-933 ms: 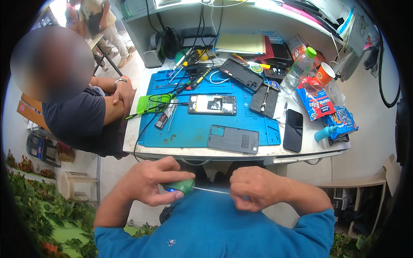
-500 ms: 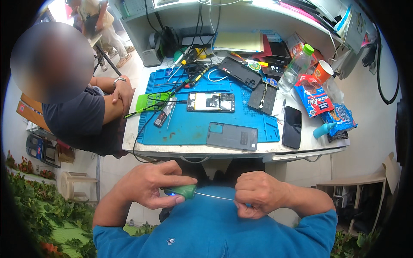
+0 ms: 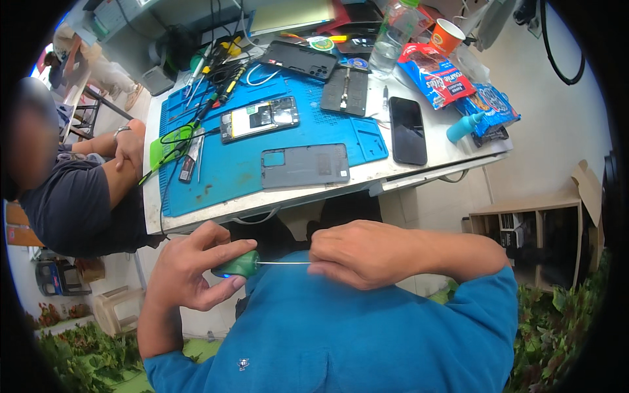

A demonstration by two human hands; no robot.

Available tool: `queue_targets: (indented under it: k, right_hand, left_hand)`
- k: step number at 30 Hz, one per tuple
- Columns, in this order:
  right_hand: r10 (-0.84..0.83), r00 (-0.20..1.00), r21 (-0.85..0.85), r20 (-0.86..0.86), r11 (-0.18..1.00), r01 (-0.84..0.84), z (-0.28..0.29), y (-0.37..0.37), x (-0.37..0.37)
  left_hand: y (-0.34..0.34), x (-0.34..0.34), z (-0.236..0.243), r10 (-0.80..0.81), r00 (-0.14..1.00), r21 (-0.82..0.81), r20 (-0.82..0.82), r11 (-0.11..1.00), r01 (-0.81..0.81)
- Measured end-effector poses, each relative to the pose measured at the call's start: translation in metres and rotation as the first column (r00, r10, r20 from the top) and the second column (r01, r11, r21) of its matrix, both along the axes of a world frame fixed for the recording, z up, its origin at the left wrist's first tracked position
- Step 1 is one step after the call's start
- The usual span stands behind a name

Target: The person uses a green electric screwdriver to remove screws from a disassembled smartphone and a separate phone case on a blue work mat. The person handles the phone components and the case, manipulating them with both hands while the other person sits nearby.

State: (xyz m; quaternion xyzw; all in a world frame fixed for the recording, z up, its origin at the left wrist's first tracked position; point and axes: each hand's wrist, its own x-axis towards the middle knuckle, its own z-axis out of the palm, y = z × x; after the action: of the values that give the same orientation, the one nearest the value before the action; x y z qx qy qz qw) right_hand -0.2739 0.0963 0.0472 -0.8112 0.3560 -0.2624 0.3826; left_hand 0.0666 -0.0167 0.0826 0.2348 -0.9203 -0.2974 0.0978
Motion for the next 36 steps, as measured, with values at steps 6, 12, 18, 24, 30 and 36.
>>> queue_targets:
  k: [6, 12, 18, 24, 30, 36]
  right_hand:
    - [0.088, 0.98, -0.165, 0.176, 0.985, -0.059, -0.006, 0.008, -0.002]
    - [0.08, 0.963, -0.147, 0.258, 0.988, -0.043, -0.014, 0.016, 0.004]
    - [0.01, 0.977, -0.181, 0.211, 0.983, 0.029, -0.007, 0.024, -0.031]
    - [-0.692, 0.715, -0.311, -0.103, 0.705, 0.637, -0.016, -0.006, -0.083]
    - [-0.662, 0.725, -0.332, -0.19, 0.738, 0.587, -0.039, -0.043, -0.11]
    - [-0.653, 0.716, -0.414, -0.246, 0.739, 0.531, -0.046, -0.056, -0.113]
  left_hand:
    - [-0.005, -0.001, -0.003, -0.097, 0.994, 0.194, -0.048, 0.975, 0.105]
    - [-0.007, 0.007, -0.008, -0.135, 0.991, 0.299, -0.024, 0.945, 0.136]
    - [-0.031, 0.05, -0.017, 0.078, 0.992, 0.289, -0.094, 0.956, -0.048]
    - [-0.018, 0.044, -0.03, 0.477, 0.879, -0.09, -0.005, 0.875, -0.475]
    - [-0.016, 0.016, -0.04, 0.46, 0.888, -0.208, -0.001, 0.868, -0.451]
    - [-0.022, 0.018, -0.052, 0.412, 0.911, -0.216, -0.005, 0.889, -0.403]
